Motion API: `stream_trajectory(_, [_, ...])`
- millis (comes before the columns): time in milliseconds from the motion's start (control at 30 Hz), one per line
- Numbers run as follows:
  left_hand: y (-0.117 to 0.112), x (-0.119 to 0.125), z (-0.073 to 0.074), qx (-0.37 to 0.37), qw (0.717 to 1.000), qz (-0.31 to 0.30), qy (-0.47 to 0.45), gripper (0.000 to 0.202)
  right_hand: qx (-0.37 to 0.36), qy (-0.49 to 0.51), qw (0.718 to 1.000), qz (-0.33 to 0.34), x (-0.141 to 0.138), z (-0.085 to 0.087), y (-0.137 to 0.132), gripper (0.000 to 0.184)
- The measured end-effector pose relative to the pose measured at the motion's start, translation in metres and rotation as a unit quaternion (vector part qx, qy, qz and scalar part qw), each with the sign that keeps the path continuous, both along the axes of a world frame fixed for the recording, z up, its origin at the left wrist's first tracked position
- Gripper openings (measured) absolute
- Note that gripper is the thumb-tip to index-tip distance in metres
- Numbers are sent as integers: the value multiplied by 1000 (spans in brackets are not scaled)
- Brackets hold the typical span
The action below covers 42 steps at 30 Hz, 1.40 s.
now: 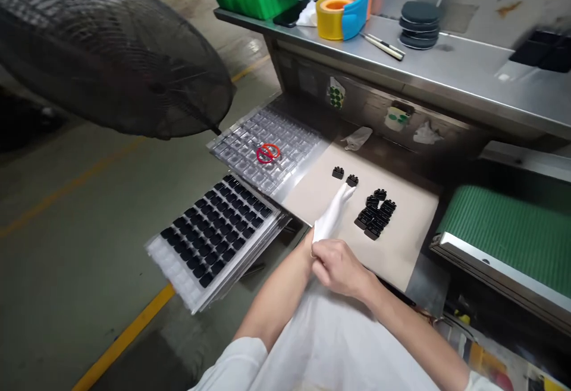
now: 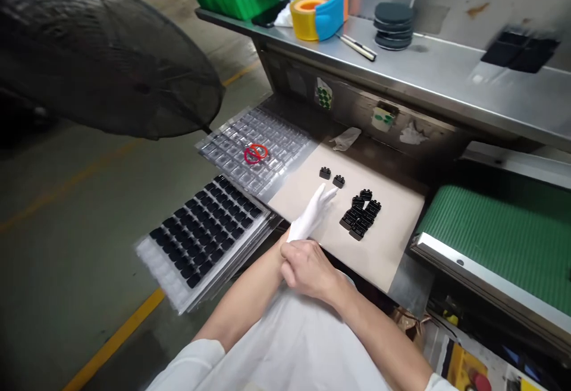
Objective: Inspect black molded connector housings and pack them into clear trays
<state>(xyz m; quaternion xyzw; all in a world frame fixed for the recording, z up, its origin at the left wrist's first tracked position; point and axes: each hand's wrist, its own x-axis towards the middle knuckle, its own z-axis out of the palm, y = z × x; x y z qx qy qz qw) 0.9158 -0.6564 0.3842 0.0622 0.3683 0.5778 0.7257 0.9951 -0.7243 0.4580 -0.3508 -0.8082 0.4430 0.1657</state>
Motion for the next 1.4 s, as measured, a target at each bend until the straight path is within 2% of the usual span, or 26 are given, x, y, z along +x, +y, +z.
stream_trajectory(67, [12, -2, 0, 16, 1000, -13, -2, 36, 33, -8, 999, -2, -2, -2, 3, 23])
stream_trajectory(100, [24, -3, 3, 1, 1000, -18, -18, 33, 46, -13, 998, -37, 0, -6, 7, 22])
stream_trajectory(200, [67, -3, 17, -58, 991, -12, -120, 40, 73, -29, 972, -220, 14, -24, 25, 10])
stream_trajectory(267, [90, 1, 27, -41, 984, 3, -174, 43, 71, -34, 940, -331, 27, -32, 38, 3])
stream_trajectory(300, [97, 5, 31, -22, 982, 13, -189, 43, 62, -33, 931, -357, 34, -33, 44, 11])
stream_trajectory(333, [100, 9, 33, -6, 980, 22, -200, 43, 50, -31, 932, -358, 40, -33, 49, 15])
stream_trajectory(400, [101, 19, 35, 4, 976, 45, -214, 44, 19, -29, 953, -302, 50, -30, 55, 18])
stream_trajectory(500, [95, 37, 33, -34, 970, 68, -232, 48, -4, -33, 973, -229, 62, -28, 57, 31])
stream_trajectory(567, [93, 48, 31, -63, 963, 77, -252, 51, 1, -31, 970, -240, 70, -32, 56, 34])
stream_trajectory(733, [90, 67, 30, -123, 941, 94, -300, 66, -1, -20, 950, -313, 93, -42, 54, 22])
stream_trajectory(900, [78, 86, 20, -134, 957, 56, -250, 79, 57, -69, 960, -265, 109, -27, 48, 29])
stream_trajectory(967, [77, 98, 15, -125, 971, 13, -202, 83, 65, -99, 967, -224, 112, -16, 38, 29])
stream_trajectory(1033, [83, 114, 10, -89, 994, -59, -37, 80, 54, -131, 971, -194, 114, -6, 25, 29])
stream_trajectory(1067, [89, 122, 7, -64, 990, -94, 78, 76, 40, -144, 970, -190, 113, -2, 18, 29])
stream_trajectory(1133, [107, 135, 0, -14, 948, -135, 287, 67, -5, -172, 965, -199, 113, 2, 1, 28])
stream_trajectory(1167, [118, 138, -5, 2, 925, -141, 354, 64, -36, -185, 961, -204, 113, 2, -9, 27])
stream_trajectory(1233, [139, 138, -15, 22, 890, -160, 425, 69, -110, -200, 948, -223, 116, 0, -33, 25])
stream_trajectory(1300, [155, 131, -25, 52, 844, -213, 490, 73, -185, -194, 925, -270, 126, -1, -63, 26])
stream_trajectory(1400, [160, 110, -33, 109, 780, -303, 537, 61, -238, -185, 881, -364, 155, 4, -113, 32])
